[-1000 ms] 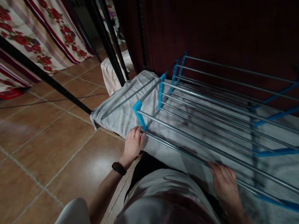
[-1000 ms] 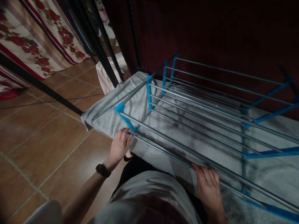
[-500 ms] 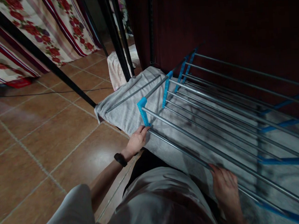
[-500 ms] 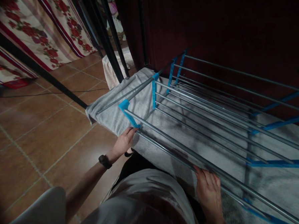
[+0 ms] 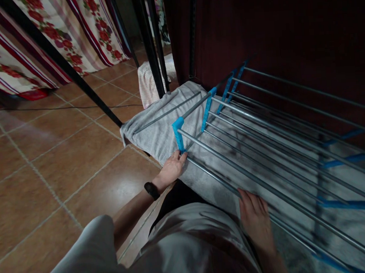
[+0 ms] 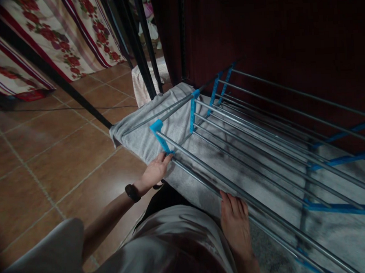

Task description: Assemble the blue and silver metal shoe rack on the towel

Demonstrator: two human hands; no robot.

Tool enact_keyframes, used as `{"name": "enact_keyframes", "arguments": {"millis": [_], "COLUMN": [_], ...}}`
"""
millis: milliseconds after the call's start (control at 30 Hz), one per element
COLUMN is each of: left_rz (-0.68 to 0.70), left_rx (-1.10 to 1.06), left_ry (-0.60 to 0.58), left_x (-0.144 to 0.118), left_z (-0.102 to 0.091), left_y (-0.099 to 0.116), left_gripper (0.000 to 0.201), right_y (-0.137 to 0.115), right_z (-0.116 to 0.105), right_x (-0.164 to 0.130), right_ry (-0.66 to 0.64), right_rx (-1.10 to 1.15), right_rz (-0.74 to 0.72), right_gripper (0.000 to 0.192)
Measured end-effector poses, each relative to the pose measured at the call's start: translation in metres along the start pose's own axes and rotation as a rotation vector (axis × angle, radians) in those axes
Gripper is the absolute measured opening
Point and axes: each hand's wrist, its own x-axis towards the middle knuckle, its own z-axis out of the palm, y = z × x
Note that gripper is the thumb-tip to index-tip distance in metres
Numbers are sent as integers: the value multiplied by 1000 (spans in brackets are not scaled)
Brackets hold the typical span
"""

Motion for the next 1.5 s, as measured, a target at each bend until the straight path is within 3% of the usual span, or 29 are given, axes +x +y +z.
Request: {"name": "enact_keyframes", "arguments": {"millis": [233,400,500,667,833,967,1133,1233,1500], "left_rz": [-14,-29,-68,-212,-294,-276,-203,-153,-35], "left_rx": [-2,-67,-277,-820,-1076,-1162,-1486,-1572,-1614], "left_ry": [1,7,92,322,443,365,122,-15,-108], "left_x": [0,-1,-2,1,9,14,22,28,45], "left_z": [-2,-5,2,23,30,24,16,13,20], "left_y": [3,0,-7,-16,-18,-21,-32,-43,-64], "left_gripper": [48,51,45,17,29,44,52,50,38], "right_y": [-33,-33,-31,-30,-28,-28,-29,-30,-29], "right_z": [-2,1,3,3,2,0,-4,-6,-5], "right_x": [53,62,61,62,63,66,68,68,66], "right_ry": [-207,-247,-243,-227,-226,-236,-251,-254,-242], "right_rx": [-19,-64,-77,-92,-92,-61,-30,-23,-3], "right_rz": [16,-12,-20,-21,-22,-12,12,28,46], "right_gripper": [43,45,47,47,45,43,38,38,35]}}
